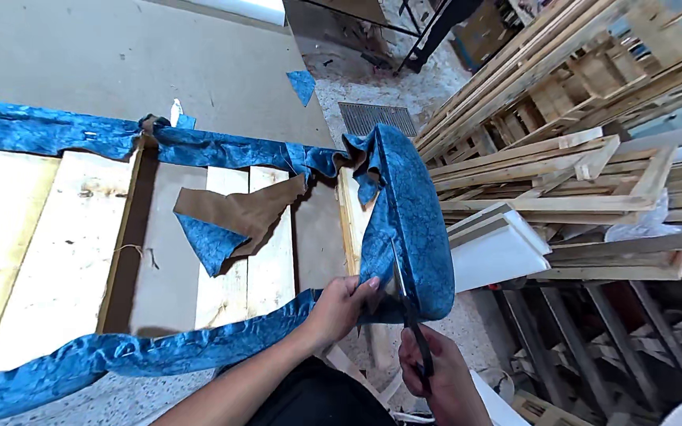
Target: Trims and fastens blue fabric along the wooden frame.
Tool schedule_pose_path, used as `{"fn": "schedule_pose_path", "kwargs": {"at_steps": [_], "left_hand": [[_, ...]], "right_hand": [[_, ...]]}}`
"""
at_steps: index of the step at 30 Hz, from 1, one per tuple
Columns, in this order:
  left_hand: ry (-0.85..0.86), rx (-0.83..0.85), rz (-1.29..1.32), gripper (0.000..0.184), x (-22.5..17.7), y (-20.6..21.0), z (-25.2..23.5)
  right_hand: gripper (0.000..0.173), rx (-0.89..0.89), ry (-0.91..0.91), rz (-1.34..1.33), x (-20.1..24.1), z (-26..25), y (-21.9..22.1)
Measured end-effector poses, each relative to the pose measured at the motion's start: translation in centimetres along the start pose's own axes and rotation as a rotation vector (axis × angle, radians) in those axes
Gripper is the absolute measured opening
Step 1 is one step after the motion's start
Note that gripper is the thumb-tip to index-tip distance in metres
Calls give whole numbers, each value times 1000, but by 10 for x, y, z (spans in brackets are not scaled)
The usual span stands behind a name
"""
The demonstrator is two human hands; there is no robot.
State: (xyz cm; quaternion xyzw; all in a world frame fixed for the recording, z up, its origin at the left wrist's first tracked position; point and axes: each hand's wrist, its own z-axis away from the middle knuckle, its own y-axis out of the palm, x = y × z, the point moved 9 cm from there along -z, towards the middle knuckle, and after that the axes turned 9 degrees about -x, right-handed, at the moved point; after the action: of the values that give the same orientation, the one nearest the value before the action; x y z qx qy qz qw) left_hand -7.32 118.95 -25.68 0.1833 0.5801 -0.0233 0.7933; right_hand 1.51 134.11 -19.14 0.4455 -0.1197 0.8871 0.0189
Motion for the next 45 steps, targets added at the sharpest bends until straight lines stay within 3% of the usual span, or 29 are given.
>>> {"fn": "schedule_pose_path", "kwargs": {"at_steps": [3,9,14,21,28,32,35,38,42,45], "left_hand": [[-20,66,87,44,-8,-9,6],[11,198,-32,46,-29,-23,14],[67,361,130,46,-39,-27,43],[234,411,102,46,-65,-46,46],[189,377,140,46,-45,-47,46],[187,274,381,39,-48,-67,43],[194,276,510,33,-53,-80,49],[295,333,362,35,-60,-77,56],[456,397,108,41,-85,-64,66],[466,429,20,41,-94,-59,76]], "right_hand": [[44,-10,7,-8,18,2,10],[51,-60,128,-16,61,-8,26],[48,-131,65,93,99,-34,31],[55,-1,87,113,107,-40,28],[54,67,101,118,112,-51,24],[42,44,62,132,115,-48,24],[50,70,42,167,115,-51,28],[58,112,88,157,126,-68,35],[52,79,127,126,137,-84,38],[50,56,99,159,143,-91,40]]}}
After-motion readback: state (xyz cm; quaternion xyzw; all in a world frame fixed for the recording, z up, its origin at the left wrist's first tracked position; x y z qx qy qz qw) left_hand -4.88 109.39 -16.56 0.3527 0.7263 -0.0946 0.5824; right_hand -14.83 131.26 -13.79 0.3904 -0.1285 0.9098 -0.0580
